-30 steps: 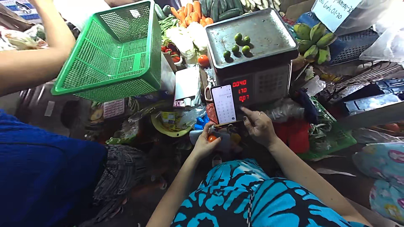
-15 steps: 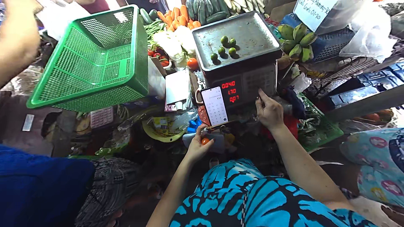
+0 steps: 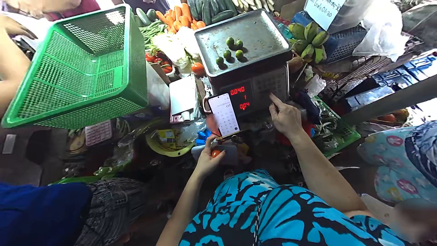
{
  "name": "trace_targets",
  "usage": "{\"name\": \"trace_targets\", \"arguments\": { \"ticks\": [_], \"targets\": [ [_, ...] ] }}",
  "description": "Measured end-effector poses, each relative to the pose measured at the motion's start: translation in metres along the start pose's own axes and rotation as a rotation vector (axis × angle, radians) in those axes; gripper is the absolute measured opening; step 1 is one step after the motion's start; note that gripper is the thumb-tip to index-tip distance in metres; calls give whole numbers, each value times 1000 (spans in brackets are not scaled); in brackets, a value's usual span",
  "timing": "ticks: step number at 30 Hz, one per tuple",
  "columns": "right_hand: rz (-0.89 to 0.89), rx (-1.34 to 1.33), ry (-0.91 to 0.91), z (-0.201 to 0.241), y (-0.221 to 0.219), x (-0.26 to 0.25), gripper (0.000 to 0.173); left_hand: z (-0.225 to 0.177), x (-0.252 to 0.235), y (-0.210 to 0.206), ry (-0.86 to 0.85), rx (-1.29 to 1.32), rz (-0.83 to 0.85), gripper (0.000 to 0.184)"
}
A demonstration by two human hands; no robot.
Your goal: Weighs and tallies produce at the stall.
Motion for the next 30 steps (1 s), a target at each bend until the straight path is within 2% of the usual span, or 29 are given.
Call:
{"name": "trace_targets", "arguments": {
  "ticks": [5,10,16,22,26,30],
  "targets": [
    [112,39,-143,-13,-11,1,47,2,0,0,18,-5,-1,70],
    [201,90,-180,-18,-15,4,53,3,1,0,25,-4,-2,71],
    [108,32,-103,-9,-11,6,50,0,1,0,13,-5,9,71],
    [105,-9,-50,3,-13,12,50,2,0,-1,9,-21,24,73],
    [86,-109,98,25,-19,20,42,3,0,0,41,-43,34,74],
    [169,-223,275,50,-49,40,35,2,0,0,49,-54,44,73]
  ]
}}
Point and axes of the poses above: each hand's wrist, its own x-axis away from the middle knuckle, its own y-axis out of the back of the hand, z = x × y, the point moved 10 cm from there along -x, towards the middle knuckle, and after that the axes turned 11 degrees about -x, right-handed, at the moved point
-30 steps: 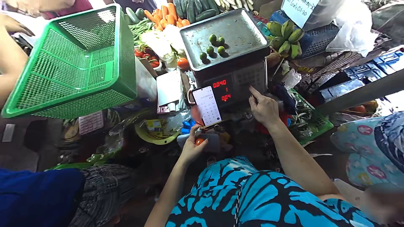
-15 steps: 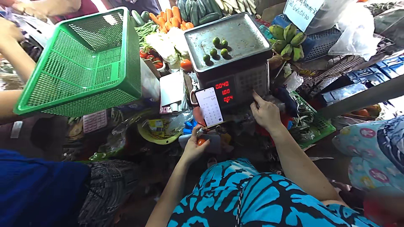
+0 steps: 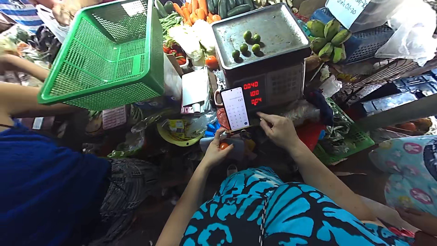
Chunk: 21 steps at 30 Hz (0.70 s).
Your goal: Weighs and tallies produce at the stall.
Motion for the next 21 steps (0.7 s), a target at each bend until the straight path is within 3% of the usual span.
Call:
{"name": "trace_targets", "arguments": {
  "ticks": [8,15,21],
  "targets": [
    [96,25,256,54,-60,-6,43,4,-1,1,11,-10,-5,74],
    [129,93,220,56,-71,-16,42,4,-1,0,0,-5,-4,75],
    [14,19,256,45,-52,6,40,1,-2,0,-34,16,-12,73]
  ]
}}
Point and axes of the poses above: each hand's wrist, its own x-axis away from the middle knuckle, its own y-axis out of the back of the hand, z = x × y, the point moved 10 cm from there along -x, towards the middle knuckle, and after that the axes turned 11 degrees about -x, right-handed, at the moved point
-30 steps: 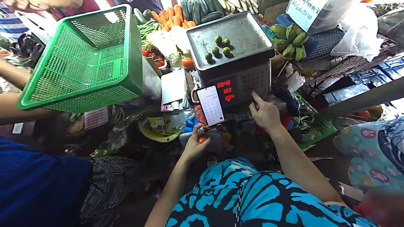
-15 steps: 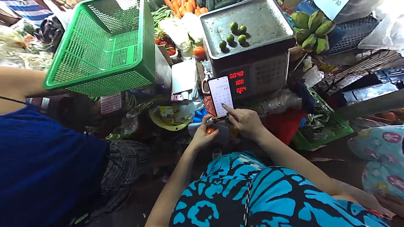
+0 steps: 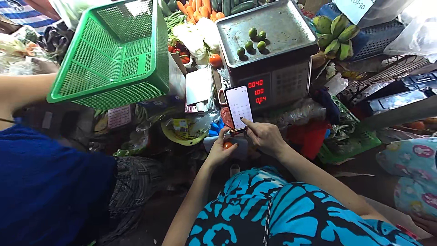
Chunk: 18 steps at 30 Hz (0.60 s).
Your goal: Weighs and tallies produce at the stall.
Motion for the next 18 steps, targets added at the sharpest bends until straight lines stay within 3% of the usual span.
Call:
{"name": "trace_targets", "arguments": {
  "ticks": [5,7,10,13,18],
  "targets": [
    [-236,113,-173,-40,60,17,39,2,1,-1,-8,-8,-5,75],
    [-289,168,-329,-65,96,12,48,0,2,-1,-15,-27,-17,77],
    [-287,190,-525,-99,135,-3,62,-5,5,0,-20,-72,-29,79],
    [-274,174,-609,-117,155,-12,59,-8,5,-1,-51,-67,-30,79],
    [-158,107,-766,-124,143,-17,54,-6,6,0,-72,-25,-53,79]
  ]
}}
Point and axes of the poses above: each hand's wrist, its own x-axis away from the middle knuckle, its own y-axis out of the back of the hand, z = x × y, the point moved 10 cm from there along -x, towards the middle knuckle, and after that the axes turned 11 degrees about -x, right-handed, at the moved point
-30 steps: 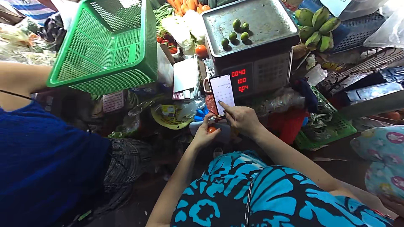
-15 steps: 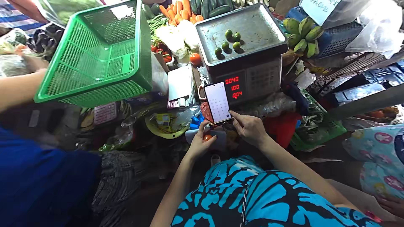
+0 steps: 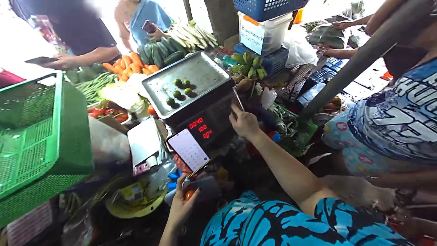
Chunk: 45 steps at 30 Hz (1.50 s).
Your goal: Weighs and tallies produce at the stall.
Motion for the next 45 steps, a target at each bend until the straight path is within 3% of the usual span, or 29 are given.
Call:
{"name": "trace_targets", "arguments": {
  "ticks": [3,11,20,31,37,41,45],
  "targets": [
    [67,-16,-86,-3,-7,0,54,1,2,0,-8,-11,-12,83],
    [161,4,13,2,-3,-2,56,-1,1,-2,17,-71,59,85],
    [21,-40,160,-9,-22,44,51,1,-2,1,2,-24,3,83],
    [-97,30,294,11,-36,40,50,1,-3,0,-1,49,22,76],
    [38,58,152,12,-39,37,49,4,-2,-1,41,42,35,77],
    [104,-33,355,31,-53,63,49,6,-2,-1,65,57,44,77],
    [172,-87,610,54,-97,115,38,8,-3,-1,72,58,52,76]
  ]
}}
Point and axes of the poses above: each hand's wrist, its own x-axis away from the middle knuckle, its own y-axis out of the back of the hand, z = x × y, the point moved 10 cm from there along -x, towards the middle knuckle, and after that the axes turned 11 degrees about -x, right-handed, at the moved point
